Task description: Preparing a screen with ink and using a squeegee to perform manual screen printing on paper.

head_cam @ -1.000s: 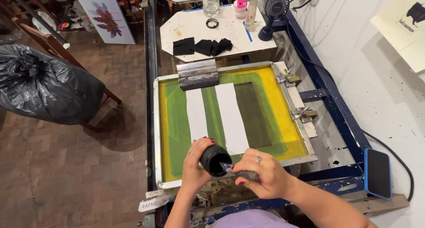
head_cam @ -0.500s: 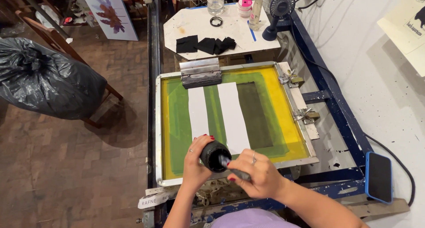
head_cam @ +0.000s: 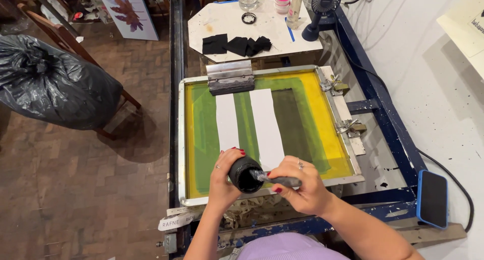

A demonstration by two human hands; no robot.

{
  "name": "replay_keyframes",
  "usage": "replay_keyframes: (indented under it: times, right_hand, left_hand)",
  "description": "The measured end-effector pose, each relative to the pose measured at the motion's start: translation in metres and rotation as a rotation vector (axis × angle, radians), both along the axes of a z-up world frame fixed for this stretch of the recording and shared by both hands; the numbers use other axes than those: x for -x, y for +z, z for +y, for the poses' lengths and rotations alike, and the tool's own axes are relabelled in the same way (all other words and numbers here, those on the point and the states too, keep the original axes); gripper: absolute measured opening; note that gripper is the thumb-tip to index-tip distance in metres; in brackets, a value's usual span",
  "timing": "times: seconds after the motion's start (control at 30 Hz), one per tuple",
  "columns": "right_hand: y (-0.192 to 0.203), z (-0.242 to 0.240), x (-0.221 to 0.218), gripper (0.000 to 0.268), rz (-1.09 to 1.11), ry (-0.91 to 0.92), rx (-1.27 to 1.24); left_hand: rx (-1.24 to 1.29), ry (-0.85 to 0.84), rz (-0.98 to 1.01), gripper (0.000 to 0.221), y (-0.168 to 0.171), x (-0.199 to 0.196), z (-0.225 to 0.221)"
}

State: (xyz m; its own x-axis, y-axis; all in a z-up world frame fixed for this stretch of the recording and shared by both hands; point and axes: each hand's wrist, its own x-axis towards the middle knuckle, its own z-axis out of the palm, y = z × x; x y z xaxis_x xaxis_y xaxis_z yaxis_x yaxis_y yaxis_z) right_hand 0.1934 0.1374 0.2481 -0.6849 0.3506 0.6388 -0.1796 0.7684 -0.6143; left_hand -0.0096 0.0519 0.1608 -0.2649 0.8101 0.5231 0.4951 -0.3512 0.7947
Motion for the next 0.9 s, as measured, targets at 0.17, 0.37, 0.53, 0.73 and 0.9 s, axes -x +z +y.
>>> replay_keyframes:
  times: [0.17,0.37,0.53,0.73,0.9]
  right_hand:
    - [0.010,0.003,0.003,0.024,-0.015,0.149,-0.073]
    - [0.024,0.008,-0.005,0.025,-0.046,0.159,-0.061]
    - [0.016,0.008,-0.003,0.026,-0.150,0.177,-0.110]
    - [0.011,0.016,-0.010,0.026,-0.023,0.104,-0.099]
    - [-0.004,0.007,-0.006,0.025,-0.085,0.089,-0.084]
  left_hand:
    - [0.024,-0.011,0.014,0.044,-0.002,0.001,0.001]
    - [0.047,-0.036,0.023,0.047,-0.005,-0.001,0.001]
    - [0.025,-0.011,0.046,0.044,-0.003,-0.004,0.004]
    - [0.075,0.010,0.077,0.050,-0.011,-0.004,0.006]
    - [0.071,0.028,0.108,0.052,-0.011,-0.003,0.008]
